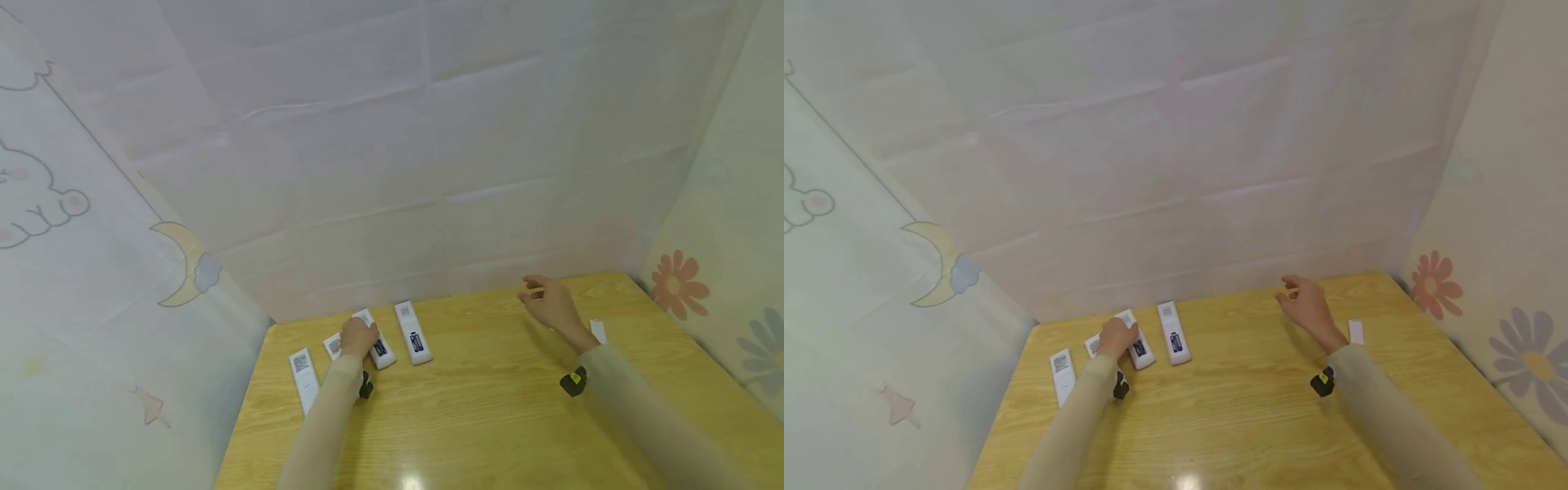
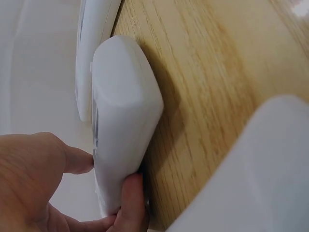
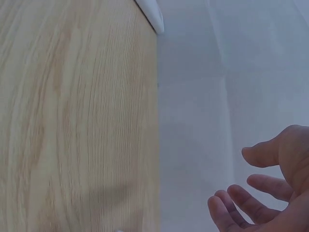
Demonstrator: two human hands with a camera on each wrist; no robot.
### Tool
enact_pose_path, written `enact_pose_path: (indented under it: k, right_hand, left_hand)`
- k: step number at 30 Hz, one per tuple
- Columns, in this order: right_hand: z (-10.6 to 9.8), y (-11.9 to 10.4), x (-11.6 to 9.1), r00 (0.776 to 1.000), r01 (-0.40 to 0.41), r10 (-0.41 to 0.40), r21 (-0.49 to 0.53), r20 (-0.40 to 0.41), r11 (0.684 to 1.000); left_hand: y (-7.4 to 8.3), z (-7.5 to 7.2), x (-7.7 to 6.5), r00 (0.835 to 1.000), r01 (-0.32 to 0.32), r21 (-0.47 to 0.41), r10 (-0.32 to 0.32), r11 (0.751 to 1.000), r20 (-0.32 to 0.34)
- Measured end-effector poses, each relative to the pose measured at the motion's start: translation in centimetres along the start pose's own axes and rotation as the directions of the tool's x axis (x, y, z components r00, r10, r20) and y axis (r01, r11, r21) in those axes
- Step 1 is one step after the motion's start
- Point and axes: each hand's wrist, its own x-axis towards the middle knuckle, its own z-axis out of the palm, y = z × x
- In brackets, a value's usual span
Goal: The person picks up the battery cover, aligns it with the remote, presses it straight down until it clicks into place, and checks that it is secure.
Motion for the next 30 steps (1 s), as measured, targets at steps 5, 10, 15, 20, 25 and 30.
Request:
enact_pose_path:
  k: [5, 10, 15, 20, 25, 30]
  right_hand:
    - [-1.1, 0.8, 0.3, 1.0, -0.01, 0.009, -0.022, -0.003, 1.0]
    - [-2.0, 1.7, 0.6, 1.0, 0.004, -0.004, -0.035, 0.003, 0.999]
    - [-2.5, 3.1, 1.0, 1.0, 0.001, 0.001, -0.071, 0.03, 0.998]
    - [-3.0, 4.8, 1.3, 0.996, -0.02, 0.026, -0.078, 0.081, 0.997]
    - [-3.3, 6.3, 1.2, 0.985, -0.039, 0.055, -0.098, 0.165, 0.994]
    - [-3.1, 7.8, 1.0, 0.973, -0.016, 0.049, -0.147, 0.224, 0.989]
  left_hand:
    - [0.2, -0.2, 0.0, 1.0, 0.003, -0.027, -0.003, 1.0, -0.002]
    - [0.1, -0.2, 0.0, 1.0, 0.013, -0.053, -0.012, 0.999, 0.018]
    - [-0.1, -0.4, 0.0, 1.0, 0.017, -0.071, -0.016, 0.997, 0.012]
    - [-0.3, -0.6, 0.3, 0.999, 0.005, -0.084, -0.003, 0.996, 0.032]
    - [-0.4, -0.6, 0.5, 0.998, 0.024, -0.09, -0.019, 0.996, 0.057]
    - [-0.4, -0.5, 0.5, 0.998, 0.02, -0.099, -0.014, 0.995, 0.063]
